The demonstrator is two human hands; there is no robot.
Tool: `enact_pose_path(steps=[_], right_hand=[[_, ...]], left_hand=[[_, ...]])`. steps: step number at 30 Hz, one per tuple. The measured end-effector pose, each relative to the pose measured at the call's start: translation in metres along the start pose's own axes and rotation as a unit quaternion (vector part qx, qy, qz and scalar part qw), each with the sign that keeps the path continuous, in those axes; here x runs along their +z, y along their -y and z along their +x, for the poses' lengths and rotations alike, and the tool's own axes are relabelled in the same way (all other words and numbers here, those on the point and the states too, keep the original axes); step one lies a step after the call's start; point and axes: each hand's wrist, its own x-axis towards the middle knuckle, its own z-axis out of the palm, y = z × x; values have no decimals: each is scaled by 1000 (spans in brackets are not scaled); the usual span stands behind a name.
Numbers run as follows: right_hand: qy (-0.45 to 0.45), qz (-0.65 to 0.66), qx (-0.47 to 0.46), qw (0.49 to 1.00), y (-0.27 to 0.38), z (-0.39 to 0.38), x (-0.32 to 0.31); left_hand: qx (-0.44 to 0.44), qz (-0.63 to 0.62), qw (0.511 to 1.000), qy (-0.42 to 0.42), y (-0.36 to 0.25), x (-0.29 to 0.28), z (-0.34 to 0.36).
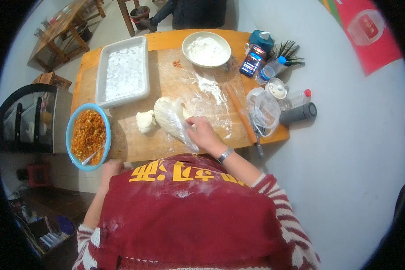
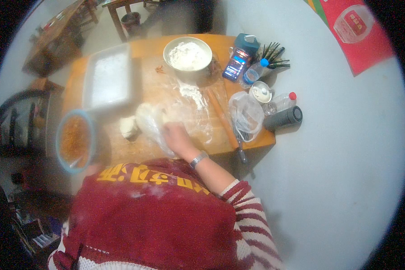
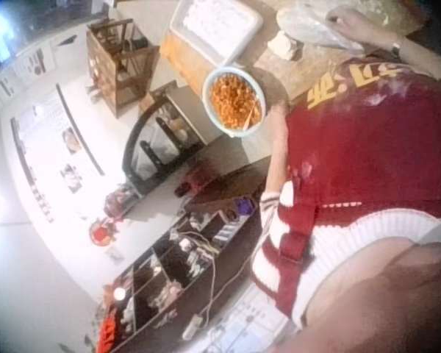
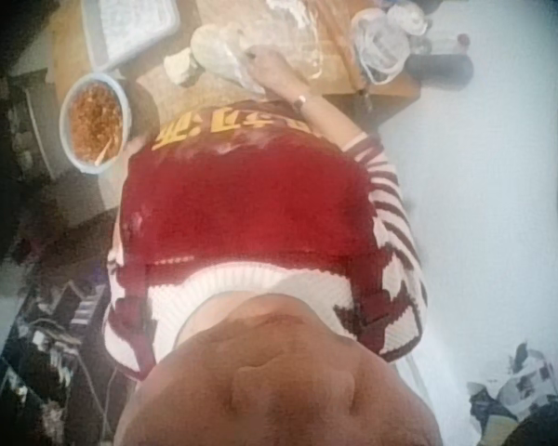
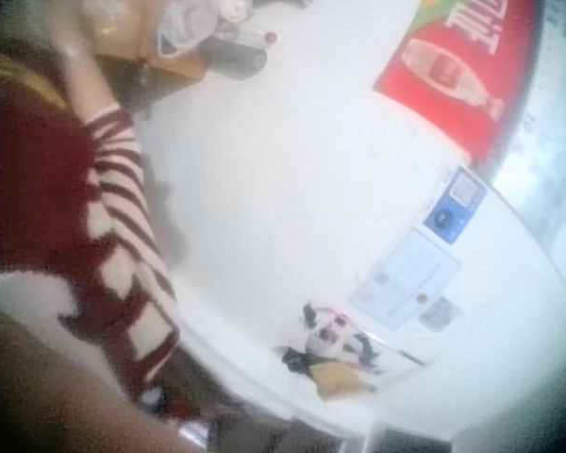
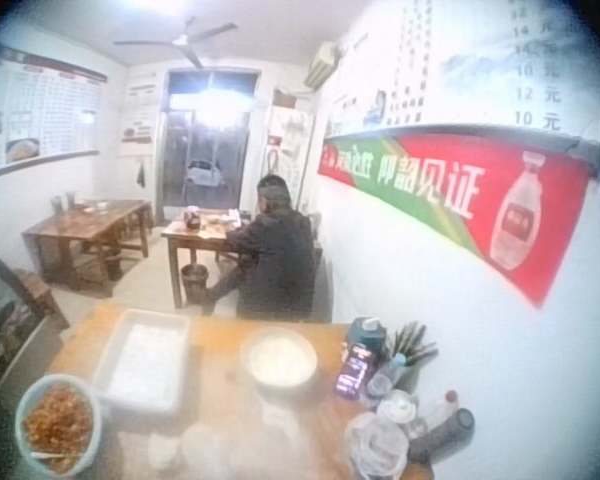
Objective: The person kneads a large piece of dough on a floured wooden table, then uses a cleaver to cut off a smaller portion. They shape the smaller piece into a ball and place it into a plastic bag. The person continues to knead and shape the remaining dough.
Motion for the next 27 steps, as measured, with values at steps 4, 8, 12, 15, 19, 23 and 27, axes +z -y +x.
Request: enact_pose_path(steps=[4, 8, 12, 15, 19, 23, 27], right_hand=[[13, -10, -32, 999, -9, 14, 8], [79, -66, -21, 994, -4, 25, 14], [44, -14, -6, 999, 5, 17, 16], [8, -32, -42, 999, 4, 12, 14], [-33, -35, -24, 999, -9, 1, 9], [-85, 87, 72, 990, -17, -18, 7], [-111, 17, -72, 991, -8, -10, 11]], left_hand=[[-49, 68, 991, 104, 25, 27, -1], [-33, 109, 992, 62, -25, 18, 44], [229, -89, 955, -168, -109, 12, 138], [282, -109, 947, -107, -134, 17, 178], [150, -172, 974, 9, -116, 11, 193], [53, -196, 972, -118, -106, 6, 188], [251, -209, 942, -81, -127, 16, 176]])
